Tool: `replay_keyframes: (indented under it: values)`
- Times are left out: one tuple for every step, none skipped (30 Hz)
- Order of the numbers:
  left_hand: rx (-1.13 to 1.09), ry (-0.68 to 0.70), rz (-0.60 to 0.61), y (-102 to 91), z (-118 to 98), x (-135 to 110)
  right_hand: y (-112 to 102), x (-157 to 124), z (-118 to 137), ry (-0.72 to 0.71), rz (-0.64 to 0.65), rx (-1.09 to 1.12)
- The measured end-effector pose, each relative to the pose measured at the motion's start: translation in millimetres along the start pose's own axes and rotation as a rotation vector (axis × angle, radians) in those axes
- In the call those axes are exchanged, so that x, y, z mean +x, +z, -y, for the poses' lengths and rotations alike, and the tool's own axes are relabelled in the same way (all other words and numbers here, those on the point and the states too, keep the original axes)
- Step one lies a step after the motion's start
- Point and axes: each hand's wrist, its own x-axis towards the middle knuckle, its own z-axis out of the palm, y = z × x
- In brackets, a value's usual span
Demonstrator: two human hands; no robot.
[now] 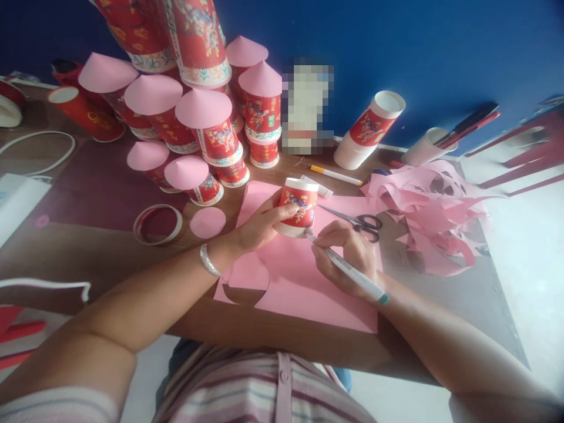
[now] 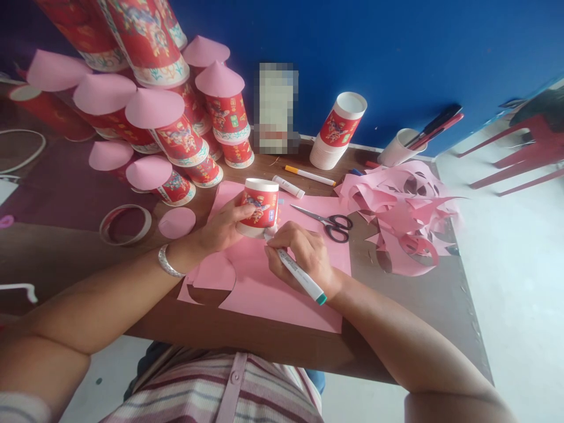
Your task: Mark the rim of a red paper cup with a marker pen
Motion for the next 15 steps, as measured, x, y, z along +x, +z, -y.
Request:
replay_keyframes:
  values:
    - [0.004,0.004,0.0,0.3,-0.2,0.0,-0.7,-0.3,0.1,-0.001,0.003,-0.007]
    - [0.009,0.008,0.001,0.4,-0.2,0.1,-1.2,-0.6,0.1,0.002,0.005,-0.017]
    - [0.014,0.013,0.002,0.4,-0.1,0.3,-1.4,-0.8,0.2,0.006,0.005,-0.028]
    - [0.017,0.016,0.002,0.3,0.1,0.4,-1.3,-0.9,0.2,0.006,0.002,-0.037]
    - [0.02,0.016,0.003,0.0,0.3,0.5,-0.9,-1.0,0.1,0.009,0.0,-0.043]
    - [0.023,0.013,0.005,-0.2,0.5,0.6,-0.3,-0.9,-0.1,0.005,-0.005,-0.046]
    - [0.028,0.009,0.011,-0.4,0.5,0.6,0.5,-0.7,-0.4,0.003,-0.01,-0.05]
    - [0.032,0.004,0.015,-0.5,0.5,0.6,1.3,-0.6,-0.8,0.006,-0.014,-0.055]
    - [0.036,0.0,0.017,-0.4,0.3,0.4,2.1,-0.5,-1.2,0.005,-0.018,-0.057]
    - [0.038,-0.006,0.014,-0.1,0.1,0.2,2.7,-0.5,-1.6,0.005,-0.019,-0.057]
    - [0.037,-0.011,0.007,0.2,-0.1,0.0,3.3,-0.6,-1.9,0.002,-0.021,-0.053]
    - [0.034,-0.016,-0.004,0.7,-0.4,-0.3,3.7,-0.8,-2.1,0.001,-0.024,-0.047]
    - [0.029,-0.021,-0.014,1.2,-0.7,-0.5,3.9,-1.1,-2.2,0.004,-0.024,-0.041]
    - [0.026,-0.027,-0.021,1.6,-1.0,-0.7,4.0,-1.3,-2.2,0.008,-0.023,-0.035]
    - [0.023,-0.031,-0.025,2.1,-1.4,-0.8,4.0,-1.5,-2.0,0.012,-0.022,-0.032]
